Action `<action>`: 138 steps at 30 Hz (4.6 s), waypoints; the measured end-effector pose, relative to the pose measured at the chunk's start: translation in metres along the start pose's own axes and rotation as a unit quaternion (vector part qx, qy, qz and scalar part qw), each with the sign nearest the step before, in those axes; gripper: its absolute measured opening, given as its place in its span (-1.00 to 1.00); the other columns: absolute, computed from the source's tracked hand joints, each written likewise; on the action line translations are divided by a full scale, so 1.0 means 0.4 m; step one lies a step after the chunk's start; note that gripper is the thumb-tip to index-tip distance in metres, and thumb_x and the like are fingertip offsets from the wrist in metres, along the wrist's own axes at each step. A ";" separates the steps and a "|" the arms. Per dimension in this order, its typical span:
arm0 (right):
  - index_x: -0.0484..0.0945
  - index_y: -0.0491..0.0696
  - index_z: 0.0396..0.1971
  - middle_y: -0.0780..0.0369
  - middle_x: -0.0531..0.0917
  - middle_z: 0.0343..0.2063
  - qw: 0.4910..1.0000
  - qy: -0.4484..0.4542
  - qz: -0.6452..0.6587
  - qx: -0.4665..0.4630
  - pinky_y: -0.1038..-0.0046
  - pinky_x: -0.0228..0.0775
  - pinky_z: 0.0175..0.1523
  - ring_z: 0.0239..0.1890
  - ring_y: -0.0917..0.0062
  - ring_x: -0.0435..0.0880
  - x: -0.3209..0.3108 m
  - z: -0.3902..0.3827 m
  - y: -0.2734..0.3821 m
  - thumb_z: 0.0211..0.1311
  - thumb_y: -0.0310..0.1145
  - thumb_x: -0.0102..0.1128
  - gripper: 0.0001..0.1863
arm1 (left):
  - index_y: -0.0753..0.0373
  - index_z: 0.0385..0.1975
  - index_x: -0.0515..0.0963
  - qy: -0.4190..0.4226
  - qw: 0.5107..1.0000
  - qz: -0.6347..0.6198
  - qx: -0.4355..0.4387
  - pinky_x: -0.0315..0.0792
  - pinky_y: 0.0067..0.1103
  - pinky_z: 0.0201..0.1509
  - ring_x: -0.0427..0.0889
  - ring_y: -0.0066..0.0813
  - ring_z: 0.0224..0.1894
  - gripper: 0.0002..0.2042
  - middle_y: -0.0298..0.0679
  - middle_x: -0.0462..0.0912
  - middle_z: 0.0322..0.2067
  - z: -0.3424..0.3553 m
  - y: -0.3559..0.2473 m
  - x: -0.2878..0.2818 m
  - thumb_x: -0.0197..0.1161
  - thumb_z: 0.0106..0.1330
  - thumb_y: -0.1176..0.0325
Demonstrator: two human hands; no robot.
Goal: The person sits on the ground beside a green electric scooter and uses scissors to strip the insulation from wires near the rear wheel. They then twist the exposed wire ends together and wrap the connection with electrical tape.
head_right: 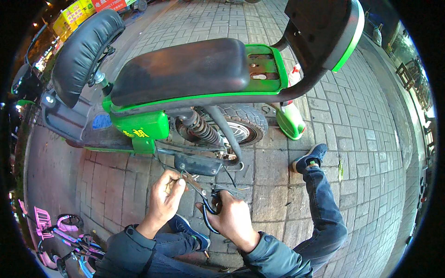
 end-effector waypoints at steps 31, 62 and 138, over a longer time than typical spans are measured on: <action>0.53 -0.21 -0.57 0.25 0.51 -0.71 0.990 0.049 0.079 0.110 0.52 0.31 -0.49 -0.59 0.73 0.35 0.022 -0.023 0.003 -0.02 -0.06 0.59 -0.49 | 0.30 -0.42 0.37 0.031 0.994 0.102 0.037 0.24 -0.49 -0.48 0.29 -0.49 -0.55 -0.63 -0.27 0.31 -0.62 0.008 -0.030 0.002 0.36 0.31 0.15; 0.47 -0.15 -0.58 0.16 0.54 -0.74 0.997 0.062 0.014 0.038 0.35 0.40 -0.51 -0.69 0.32 0.58 0.000 -0.010 -0.013 0.05 0.07 0.49 -0.44 | 0.34 -0.34 0.47 0.080 0.984 0.142 0.067 0.40 -0.34 -0.34 0.56 -0.12 -0.41 -0.64 -0.12 0.49 -0.47 0.009 -0.026 -0.006 0.34 0.31 0.12; 0.44 -0.18 -0.50 0.03 0.58 -0.62 0.999 -0.020 -0.027 0.025 0.21 0.48 -0.43 -0.56 0.08 0.64 0.065 -0.030 -0.013 0.13 0.08 0.40 -0.43 | 0.35 -0.28 0.58 -0.018 0.996 0.062 0.065 0.53 -0.62 -0.45 0.72 -0.51 -0.45 -0.90 -0.16 0.72 -0.41 0.018 0.004 0.006 0.32 0.27 0.52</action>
Point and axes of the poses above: each hand's wrist, its own z-axis towards the middle knuckle, its own x-axis out of the palm, y = z × x, the point moved 1 cm from there along z, towards the middle knuckle
